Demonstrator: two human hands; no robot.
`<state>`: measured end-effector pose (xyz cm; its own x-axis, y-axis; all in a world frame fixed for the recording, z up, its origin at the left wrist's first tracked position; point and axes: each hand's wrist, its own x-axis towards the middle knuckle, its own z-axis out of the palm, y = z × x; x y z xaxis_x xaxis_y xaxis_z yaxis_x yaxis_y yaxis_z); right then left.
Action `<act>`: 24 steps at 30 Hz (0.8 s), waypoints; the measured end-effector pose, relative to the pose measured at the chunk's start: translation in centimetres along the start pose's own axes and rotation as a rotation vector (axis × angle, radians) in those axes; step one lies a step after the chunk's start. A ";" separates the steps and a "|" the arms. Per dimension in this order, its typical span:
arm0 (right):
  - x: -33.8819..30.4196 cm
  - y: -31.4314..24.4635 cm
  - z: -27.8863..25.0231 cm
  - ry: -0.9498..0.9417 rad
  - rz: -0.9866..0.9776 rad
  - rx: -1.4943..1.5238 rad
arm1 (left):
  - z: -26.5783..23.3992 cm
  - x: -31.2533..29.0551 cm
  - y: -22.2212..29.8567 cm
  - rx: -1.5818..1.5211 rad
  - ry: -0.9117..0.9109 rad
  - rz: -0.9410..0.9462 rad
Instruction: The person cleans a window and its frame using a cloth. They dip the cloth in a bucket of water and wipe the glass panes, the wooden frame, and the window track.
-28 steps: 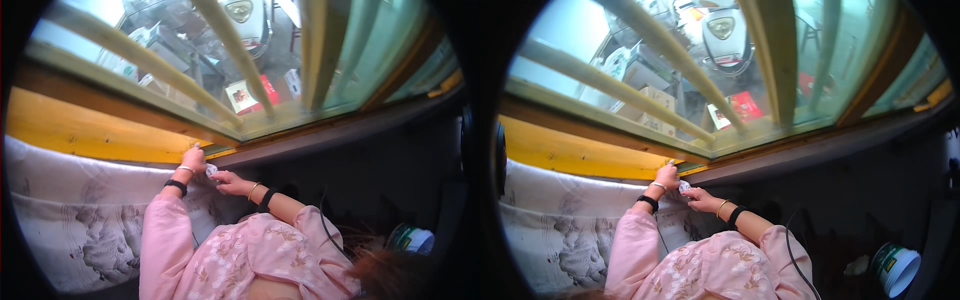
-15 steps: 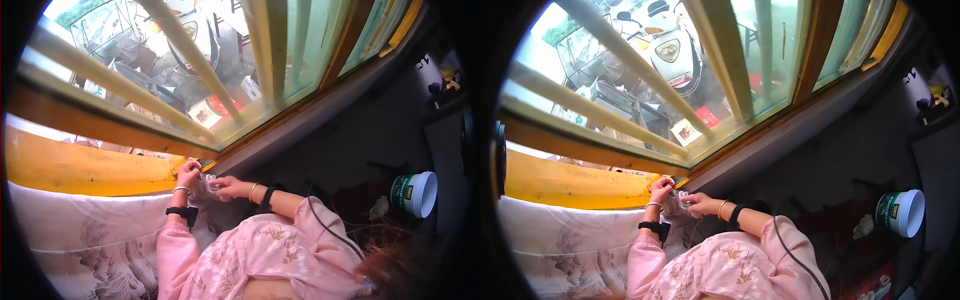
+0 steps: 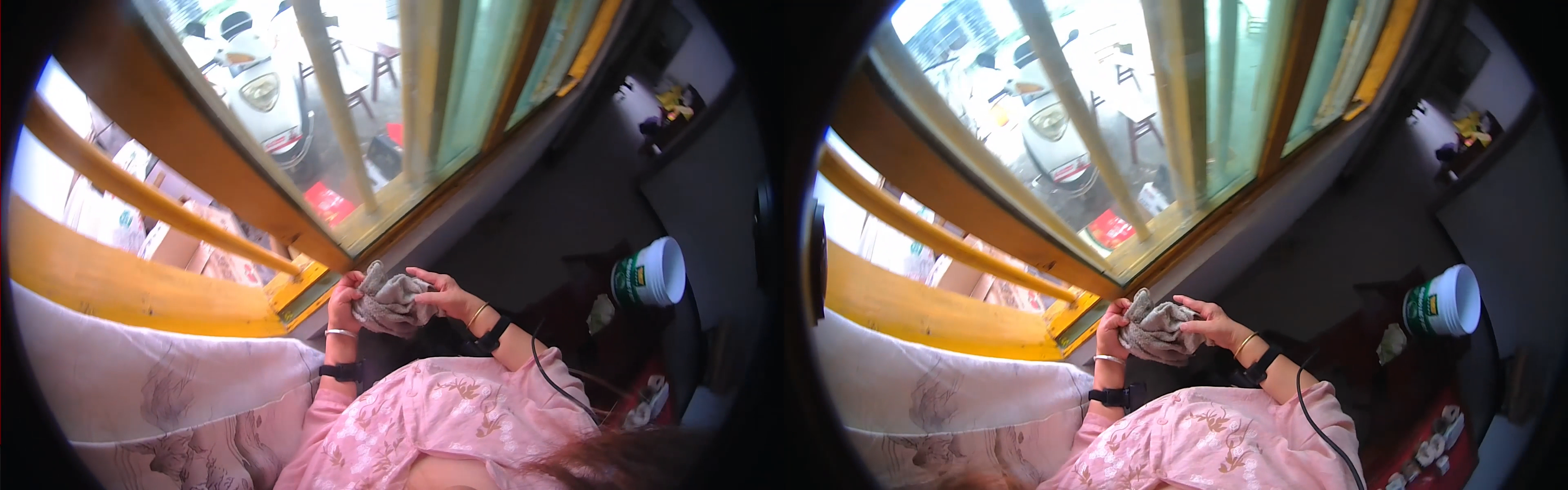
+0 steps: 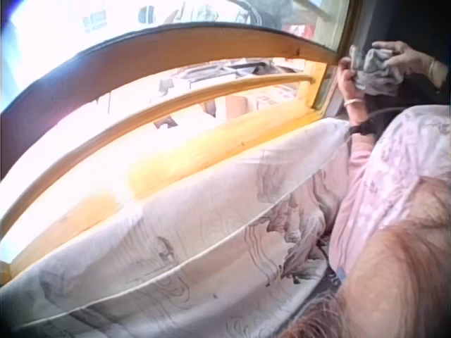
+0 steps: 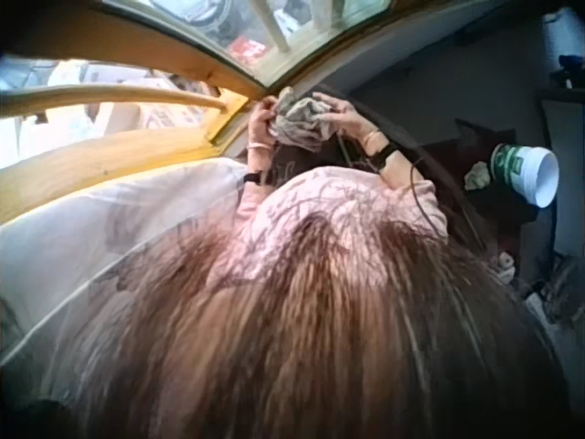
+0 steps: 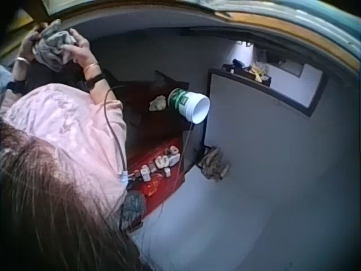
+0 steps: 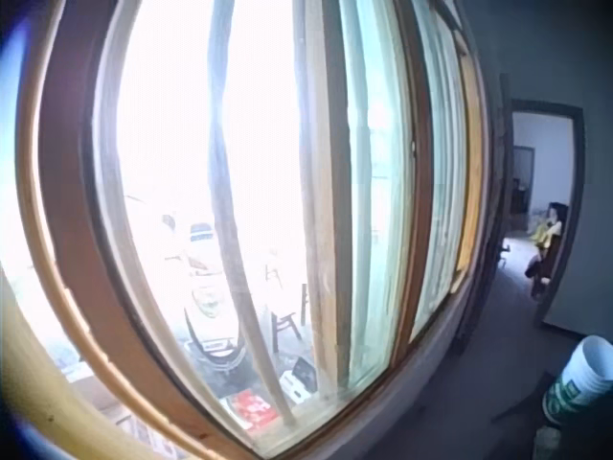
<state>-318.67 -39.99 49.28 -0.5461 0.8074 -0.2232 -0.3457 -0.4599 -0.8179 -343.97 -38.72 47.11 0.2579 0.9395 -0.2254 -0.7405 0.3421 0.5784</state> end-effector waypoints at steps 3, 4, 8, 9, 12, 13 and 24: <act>-2.3 -0.5 -1.6 0.102 -0.094 0.041 | 3.5 2.6 -2.0 0.029 -0.050 -0.091; -3.1 -0.6 -2.4 0.134 -0.133 0.054 | 5.4 3.4 -2.5 0.069 -0.103 -0.143; -5.8 -1.0 -5.8 0.252 -0.183 -0.049 | 9.0 6.4 -7.4 0.261 -0.345 -0.342; -6.4 -1.2 -6.6 0.274 -0.204 -0.062 | 10.2 7.0 -8.4 0.309 -0.376 -0.373; -10.2 -2.3 -9.5 0.409 -0.253 -0.181 | 13.7 9.2 -11.2 0.231 -0.411 -0.514; -11.4 -2.8 -10.5 0.431 -0.295 -0.184 | 14.9 10.2 -12.2 0.207 -0.422 -0.551; -19.1 -8.7 -28.1 0.682 -0.460 0.010 | 30.0 24.4 -27.8 0.411 -0.614 -0.717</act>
<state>-283.82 -41.03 45.71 0.2349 0.9615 -0.1423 -0.4304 -0.0284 -0.9022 -298.51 -24.78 49.08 0.9140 0.3194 -0.2503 -0.0477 0.6971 0.7154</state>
